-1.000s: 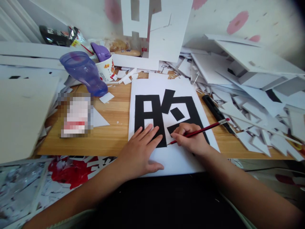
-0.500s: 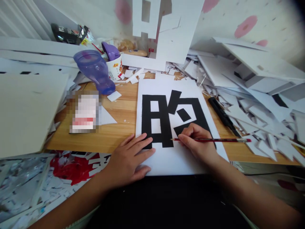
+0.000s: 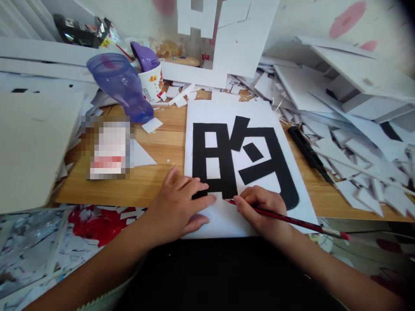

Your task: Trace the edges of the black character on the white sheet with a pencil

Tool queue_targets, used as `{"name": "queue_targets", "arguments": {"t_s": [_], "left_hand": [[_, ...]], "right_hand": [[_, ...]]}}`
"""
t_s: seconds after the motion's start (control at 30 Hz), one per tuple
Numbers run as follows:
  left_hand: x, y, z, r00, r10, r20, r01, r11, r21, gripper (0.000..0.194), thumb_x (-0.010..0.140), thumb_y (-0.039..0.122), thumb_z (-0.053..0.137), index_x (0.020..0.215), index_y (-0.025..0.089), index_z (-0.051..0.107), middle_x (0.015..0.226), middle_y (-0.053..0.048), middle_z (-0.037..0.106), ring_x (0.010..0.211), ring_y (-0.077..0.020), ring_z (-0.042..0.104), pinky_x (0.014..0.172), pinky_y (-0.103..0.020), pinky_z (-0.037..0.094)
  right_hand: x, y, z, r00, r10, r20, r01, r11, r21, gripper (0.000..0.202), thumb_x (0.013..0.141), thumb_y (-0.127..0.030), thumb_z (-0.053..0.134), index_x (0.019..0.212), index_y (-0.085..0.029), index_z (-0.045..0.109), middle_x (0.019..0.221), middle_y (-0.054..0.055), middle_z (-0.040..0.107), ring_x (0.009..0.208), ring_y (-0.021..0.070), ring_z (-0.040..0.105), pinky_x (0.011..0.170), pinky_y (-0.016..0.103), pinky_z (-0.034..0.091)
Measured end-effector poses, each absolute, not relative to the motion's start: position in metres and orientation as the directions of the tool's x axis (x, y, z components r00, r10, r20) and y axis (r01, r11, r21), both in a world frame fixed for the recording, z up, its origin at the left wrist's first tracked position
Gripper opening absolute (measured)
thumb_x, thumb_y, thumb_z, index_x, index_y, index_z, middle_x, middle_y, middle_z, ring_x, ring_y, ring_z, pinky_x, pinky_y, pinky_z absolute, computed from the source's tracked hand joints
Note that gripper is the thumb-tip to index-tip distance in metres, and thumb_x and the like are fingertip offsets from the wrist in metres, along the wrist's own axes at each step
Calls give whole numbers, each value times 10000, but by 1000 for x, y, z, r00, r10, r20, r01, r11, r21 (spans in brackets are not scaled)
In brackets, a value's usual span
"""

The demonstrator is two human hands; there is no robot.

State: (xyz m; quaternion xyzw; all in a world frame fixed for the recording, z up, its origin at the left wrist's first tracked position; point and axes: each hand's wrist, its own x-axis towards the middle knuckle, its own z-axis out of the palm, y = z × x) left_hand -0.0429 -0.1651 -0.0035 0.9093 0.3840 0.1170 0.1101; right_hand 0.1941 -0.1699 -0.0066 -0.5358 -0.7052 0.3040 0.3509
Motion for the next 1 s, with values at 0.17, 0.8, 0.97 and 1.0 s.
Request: {"name": "queue_targets", "arguments": {"t_s": [0.17,0.8,0.97,1.0], "left_hand": [[-41,-164,-5,685,724,83,690,-681,246,505,854,422,601,1343,462,480,1325,-43,541,1155,-326,474,1047,-671,182],[-41,-163,-8,696,698,169,660,-715,230,488,819,366,636,1299,395,558,1253,-75,566,1106,-330,465,1006,-653,260],[-42,-163,-10,696,691,195,652,-722,234,473,816,352,647,1283,373,578,1255,-73,581,1113,-332,471,1007,-647,271],[-43,-163,-10,699,688,195,648,-725,234,471,821,355,641,1287,367,576,1263,-73,581,1118,-331,472,1009,-645,271]], "right_hand": [[194,-170,-6,-220,951,217,585,306,-751,312,812,-235,628,544,-206,470,557,-7,634,446,90,540,439,218,384],[208,-175,-8,-15,978,207,668,164,-726,333,801,-227,593,514,-207,425,521,-11,598,440,99,525,432,223,366],[210,-172,-8,8,977,211,600,164,-783,348,799,-205,576,513,-215,377,522,-8,566,460,105,506,441,232,358],[210,-172,-9,11,979,203,589,157,-792,349,801,-203,573,517,-218,369,524,-9,559,465,106,501,444,235,357]]}}
